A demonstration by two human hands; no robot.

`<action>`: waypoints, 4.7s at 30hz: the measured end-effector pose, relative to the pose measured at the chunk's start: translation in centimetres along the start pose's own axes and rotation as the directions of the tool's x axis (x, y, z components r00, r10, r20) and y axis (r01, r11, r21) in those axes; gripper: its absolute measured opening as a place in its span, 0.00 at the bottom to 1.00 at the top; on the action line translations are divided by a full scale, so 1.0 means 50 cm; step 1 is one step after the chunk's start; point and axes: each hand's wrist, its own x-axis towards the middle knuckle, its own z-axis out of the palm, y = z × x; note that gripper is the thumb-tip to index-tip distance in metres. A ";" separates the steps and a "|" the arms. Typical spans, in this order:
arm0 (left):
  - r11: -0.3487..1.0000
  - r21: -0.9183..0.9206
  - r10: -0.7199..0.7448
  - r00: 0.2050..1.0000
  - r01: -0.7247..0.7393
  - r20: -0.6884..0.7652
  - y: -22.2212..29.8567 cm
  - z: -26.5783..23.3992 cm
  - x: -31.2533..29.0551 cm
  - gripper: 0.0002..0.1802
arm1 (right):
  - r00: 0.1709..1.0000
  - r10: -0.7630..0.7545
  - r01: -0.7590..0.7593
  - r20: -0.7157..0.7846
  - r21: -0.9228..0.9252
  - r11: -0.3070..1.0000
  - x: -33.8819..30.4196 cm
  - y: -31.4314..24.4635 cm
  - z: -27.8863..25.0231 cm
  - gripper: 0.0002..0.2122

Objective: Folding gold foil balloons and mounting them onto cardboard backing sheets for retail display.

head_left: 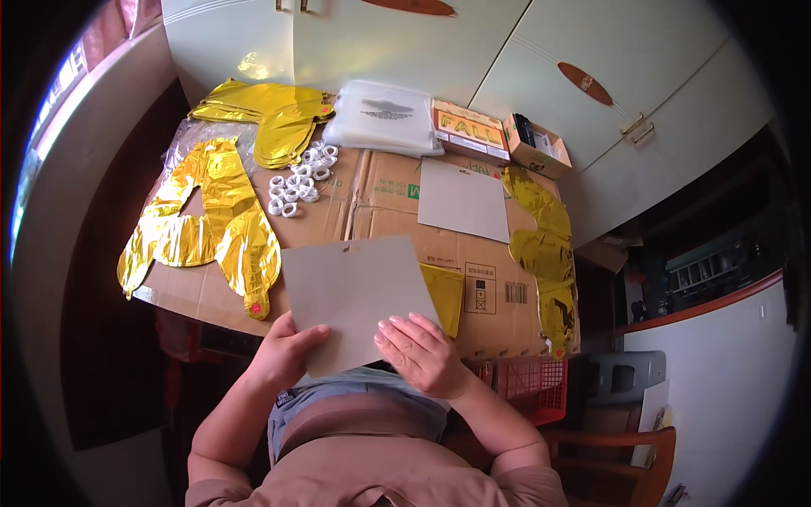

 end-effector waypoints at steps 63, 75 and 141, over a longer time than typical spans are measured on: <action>0.981 -0.045 -0.193 0.972 0.188 -0.136 -0.037 -0.251 -0.215 0.23 | 0.888 0.276 -0.362 0.368 0.187 0.913 -0.024 0.108 0.054 0.37; 0.964 -0.092 -0.262 0.950 0.250 -0.168 -0.090 -0.296 -0.288 0.21 | 0.806 0.271 -0.374 0.526 0.098 0.922 -0.019 0.010 -0.008 0.50; 0.801 -0.427 -0.350 0.907 0.419 0.232 -0.224 -0.052 -0.053 0.28 | 0.906 0.405 -0.412 0.125 0.032 0.911 -0.074 -0.123 0.015 0.25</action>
